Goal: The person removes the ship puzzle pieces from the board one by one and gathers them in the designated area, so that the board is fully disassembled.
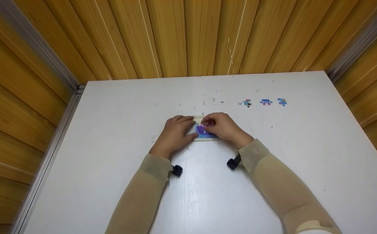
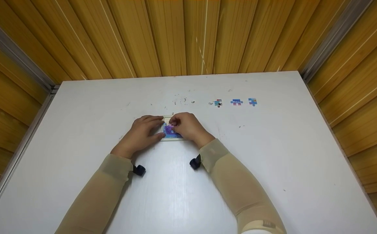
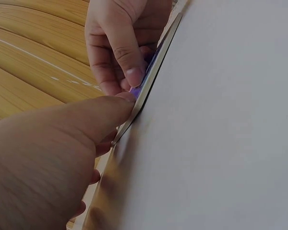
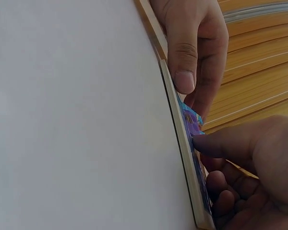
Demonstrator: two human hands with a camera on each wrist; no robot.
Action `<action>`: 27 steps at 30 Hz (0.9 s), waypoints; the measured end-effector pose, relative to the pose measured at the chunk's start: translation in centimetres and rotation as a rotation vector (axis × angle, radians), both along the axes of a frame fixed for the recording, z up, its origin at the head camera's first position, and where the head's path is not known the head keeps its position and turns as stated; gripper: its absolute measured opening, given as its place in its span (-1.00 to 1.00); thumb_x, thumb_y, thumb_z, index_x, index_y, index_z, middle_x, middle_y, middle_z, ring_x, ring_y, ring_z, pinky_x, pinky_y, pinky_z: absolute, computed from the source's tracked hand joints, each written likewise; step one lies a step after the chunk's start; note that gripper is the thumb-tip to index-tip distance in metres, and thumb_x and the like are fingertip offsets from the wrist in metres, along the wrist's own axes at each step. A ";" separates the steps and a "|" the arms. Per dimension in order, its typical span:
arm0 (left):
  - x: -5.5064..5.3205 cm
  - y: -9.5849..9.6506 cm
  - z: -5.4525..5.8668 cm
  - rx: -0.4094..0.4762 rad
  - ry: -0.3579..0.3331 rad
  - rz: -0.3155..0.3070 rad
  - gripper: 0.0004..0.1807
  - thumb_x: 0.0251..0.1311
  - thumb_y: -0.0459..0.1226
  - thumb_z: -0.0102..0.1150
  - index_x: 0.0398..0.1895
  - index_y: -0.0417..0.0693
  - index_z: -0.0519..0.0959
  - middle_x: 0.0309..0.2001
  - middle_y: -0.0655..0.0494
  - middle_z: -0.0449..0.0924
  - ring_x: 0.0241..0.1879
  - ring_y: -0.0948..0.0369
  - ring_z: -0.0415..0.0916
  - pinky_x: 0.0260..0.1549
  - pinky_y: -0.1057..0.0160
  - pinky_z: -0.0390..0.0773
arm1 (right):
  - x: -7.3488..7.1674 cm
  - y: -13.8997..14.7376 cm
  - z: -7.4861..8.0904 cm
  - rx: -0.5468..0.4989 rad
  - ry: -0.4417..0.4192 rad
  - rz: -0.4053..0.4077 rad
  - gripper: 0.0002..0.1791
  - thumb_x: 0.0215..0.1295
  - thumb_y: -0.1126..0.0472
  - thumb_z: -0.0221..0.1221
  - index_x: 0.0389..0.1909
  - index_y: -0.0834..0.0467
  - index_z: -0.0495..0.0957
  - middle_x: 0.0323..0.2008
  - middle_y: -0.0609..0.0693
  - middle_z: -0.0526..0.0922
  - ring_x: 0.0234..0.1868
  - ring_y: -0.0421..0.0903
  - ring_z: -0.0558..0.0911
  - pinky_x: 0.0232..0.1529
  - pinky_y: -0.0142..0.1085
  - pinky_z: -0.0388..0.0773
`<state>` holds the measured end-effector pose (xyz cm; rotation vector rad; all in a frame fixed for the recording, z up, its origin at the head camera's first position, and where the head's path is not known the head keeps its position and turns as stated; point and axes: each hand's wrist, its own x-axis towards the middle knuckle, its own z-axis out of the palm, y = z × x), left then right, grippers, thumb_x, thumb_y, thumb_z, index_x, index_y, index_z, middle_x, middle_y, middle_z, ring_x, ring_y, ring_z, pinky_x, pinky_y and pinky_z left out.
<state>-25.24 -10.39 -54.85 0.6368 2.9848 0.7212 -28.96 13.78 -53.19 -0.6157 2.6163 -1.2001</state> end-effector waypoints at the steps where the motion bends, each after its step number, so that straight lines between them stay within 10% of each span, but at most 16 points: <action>1: 0.0 0.0 0.0 0.002 0.002 -0.002 -0.37 0.59 0.10 0.34 0.57 0.05 0.62 0.66 0.17 0.52 0.70 0.01 0.35 0.78 -0.16 0.22 | 0.0 0.0 0.0 -0.003 0.003 0.000 -0.84 0.49 0.31 0.43 0.01 0.18 0.84 -0.18 0.08 0.81 -0.20 -0.14 0.62 -0.08 -0.29 0.55; 27: -0.1 -0.1 -0.2 0.008 -0.009 -0.004 -0.36 0.60 0.12 0.33 0.58 0.06 0.61 0.68 0.20 0.49 0.71 0.04 0.33 0.79 -0.14 0.18 | -0.3 0.4 0.2 -0.039 -0.097 -0.020 -0.78 0.57 0.27 0.39 0.14 0.16 0.82 -0.11 0.04 0.79 -0.08 -0.07 0.62 0.06 -0.22 0.57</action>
